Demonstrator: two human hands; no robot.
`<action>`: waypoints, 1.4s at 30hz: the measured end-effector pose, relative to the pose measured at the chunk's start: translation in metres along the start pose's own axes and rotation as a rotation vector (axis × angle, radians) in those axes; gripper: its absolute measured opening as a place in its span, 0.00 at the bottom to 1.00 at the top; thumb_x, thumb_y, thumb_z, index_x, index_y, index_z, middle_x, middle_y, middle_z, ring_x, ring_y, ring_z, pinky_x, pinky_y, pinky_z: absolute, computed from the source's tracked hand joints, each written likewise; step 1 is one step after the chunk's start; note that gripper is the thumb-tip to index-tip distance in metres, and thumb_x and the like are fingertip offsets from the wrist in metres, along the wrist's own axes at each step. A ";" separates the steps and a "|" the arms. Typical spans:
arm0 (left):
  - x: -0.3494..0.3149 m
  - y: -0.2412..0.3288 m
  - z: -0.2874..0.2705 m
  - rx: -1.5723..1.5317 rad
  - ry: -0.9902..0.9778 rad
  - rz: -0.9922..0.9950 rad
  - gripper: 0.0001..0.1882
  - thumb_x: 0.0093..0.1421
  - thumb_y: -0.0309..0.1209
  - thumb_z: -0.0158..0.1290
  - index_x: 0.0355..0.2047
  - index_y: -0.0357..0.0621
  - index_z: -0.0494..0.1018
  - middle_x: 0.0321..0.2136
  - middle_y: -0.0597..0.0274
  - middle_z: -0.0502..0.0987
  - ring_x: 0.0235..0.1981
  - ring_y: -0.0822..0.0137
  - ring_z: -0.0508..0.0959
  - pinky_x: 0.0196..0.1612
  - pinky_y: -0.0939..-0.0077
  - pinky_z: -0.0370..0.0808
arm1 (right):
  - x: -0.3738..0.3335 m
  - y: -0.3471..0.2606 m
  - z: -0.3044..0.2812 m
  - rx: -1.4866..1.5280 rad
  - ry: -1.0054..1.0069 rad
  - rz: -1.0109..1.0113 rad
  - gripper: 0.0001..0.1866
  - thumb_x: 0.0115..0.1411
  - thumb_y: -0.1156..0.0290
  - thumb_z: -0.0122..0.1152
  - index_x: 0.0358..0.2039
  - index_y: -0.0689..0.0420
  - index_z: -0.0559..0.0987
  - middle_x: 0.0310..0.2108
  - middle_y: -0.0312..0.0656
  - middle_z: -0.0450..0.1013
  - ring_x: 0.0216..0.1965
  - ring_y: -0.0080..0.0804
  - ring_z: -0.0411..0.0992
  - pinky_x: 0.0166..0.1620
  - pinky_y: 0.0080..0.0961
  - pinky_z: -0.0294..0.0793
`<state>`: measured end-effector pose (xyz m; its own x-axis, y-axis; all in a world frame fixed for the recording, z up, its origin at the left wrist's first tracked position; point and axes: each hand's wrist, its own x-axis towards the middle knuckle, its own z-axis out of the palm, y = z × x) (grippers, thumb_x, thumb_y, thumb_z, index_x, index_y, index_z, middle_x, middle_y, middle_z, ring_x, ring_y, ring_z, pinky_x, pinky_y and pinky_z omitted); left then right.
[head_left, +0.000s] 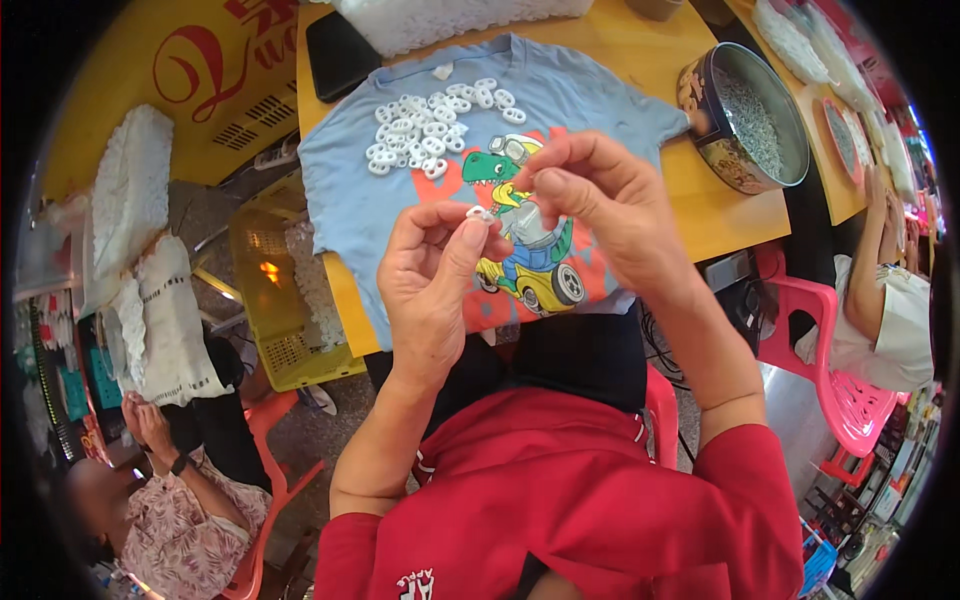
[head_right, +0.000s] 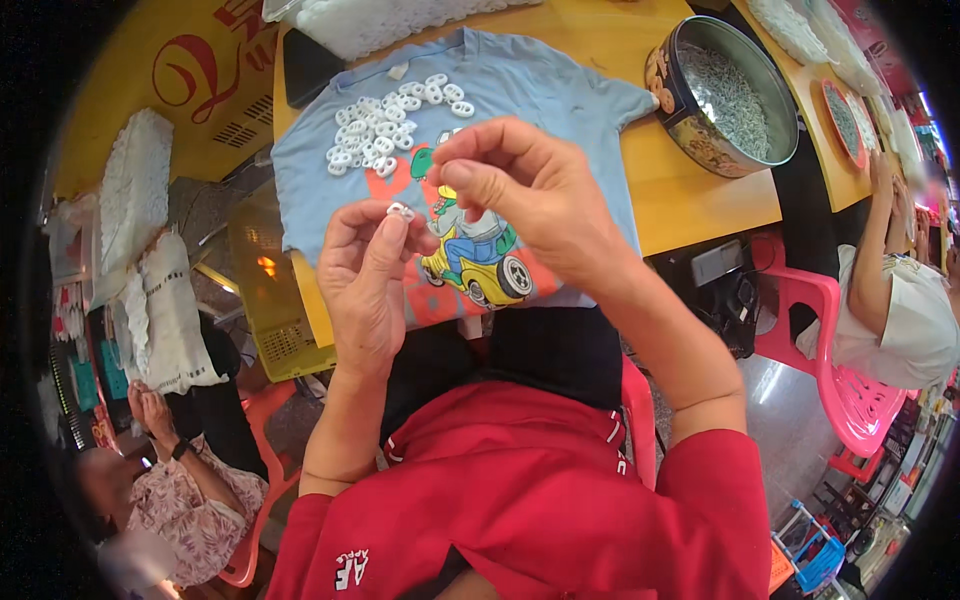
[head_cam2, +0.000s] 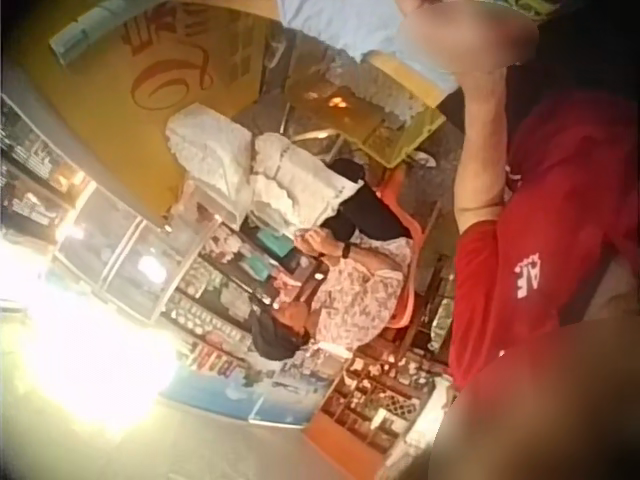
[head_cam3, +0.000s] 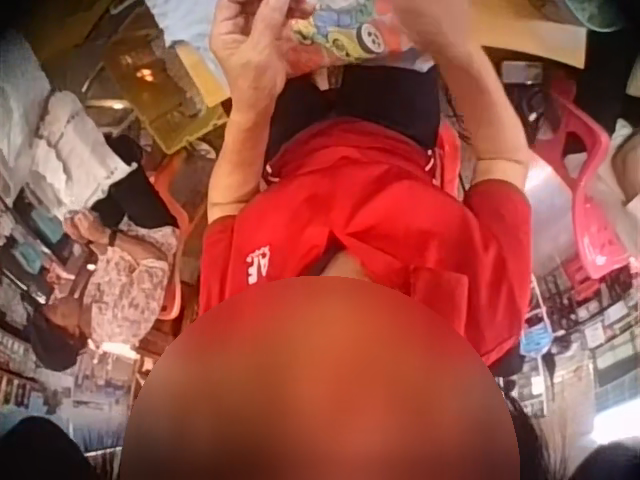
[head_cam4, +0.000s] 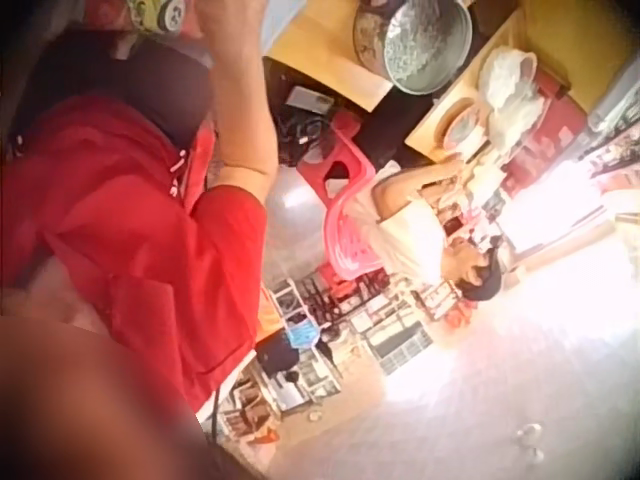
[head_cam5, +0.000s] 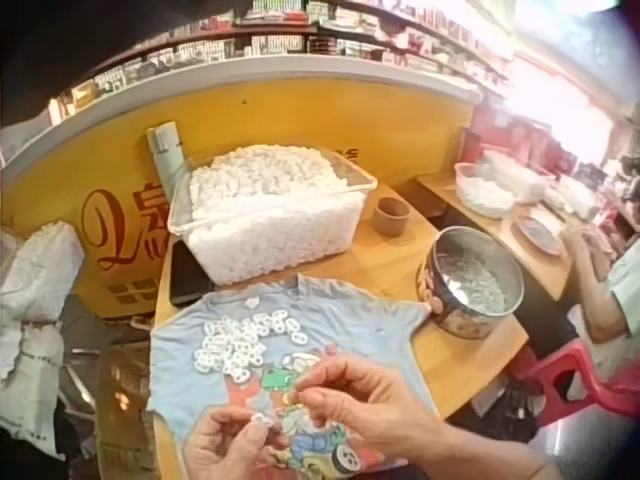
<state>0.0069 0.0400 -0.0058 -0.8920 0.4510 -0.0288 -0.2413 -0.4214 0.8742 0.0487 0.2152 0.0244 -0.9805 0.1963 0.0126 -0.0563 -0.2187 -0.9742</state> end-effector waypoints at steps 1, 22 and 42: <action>-0.002 0.000 0.001 0.003 -0.011 0.016 0.07 0.63 0.23 0.51 0.41 0.36 0.69 0.34 0.58 0.77 0.32 0.71 0.78 0.39 0.78 0.74 | -0.003 0.004 0.006 0.148 -0.009 0.041 0.07 0.62 0.73 0.59 0.40 0.61 0.77 0.33 0.39 0.75 0.29 0.21 0.68 0.36 0.18 0.70; -0.022 0.006 0.002 0.057 -0.022 0.134 0.06 0.63 0.22 0.52 0.40 0.36 0.68 0.33 0.61 0.76 0.32 0.74 0.77 0.37 0.82 0.74 | -0.026 0.025 0.031 0.419 -0.056 0.193 0.08 0.62 0.72 0.59 0.40 0.60 0.76 0.37 0.37 0.74 0.38 0.24 0.73 0.41 0.27 0.77; -0.026 0.004 0.002 0.100 -0.022 0.114 0.07 0.63 0.25 0.53 0.40 0.36 0.69 0.33 0.63 0.75 0.29 0.76 0.75 0.34 0.84 0.73 | -0.029 0.018 0.027 -0.422 -0.038 -0.409 0.07 0.59 0.78 0.61 0.37 0.65 0.75 0.34 0.40 0.72 0.33 0.21 0.69 0.34 0.17 0.69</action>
<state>0.0300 0.0279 -0.0008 -0.9025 0.4227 0.0829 -0.0990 -0.3908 0.9151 0.0714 0.1801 0.0126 -0.9014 0.1484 0.4068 -0.3591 0.2686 -0.8938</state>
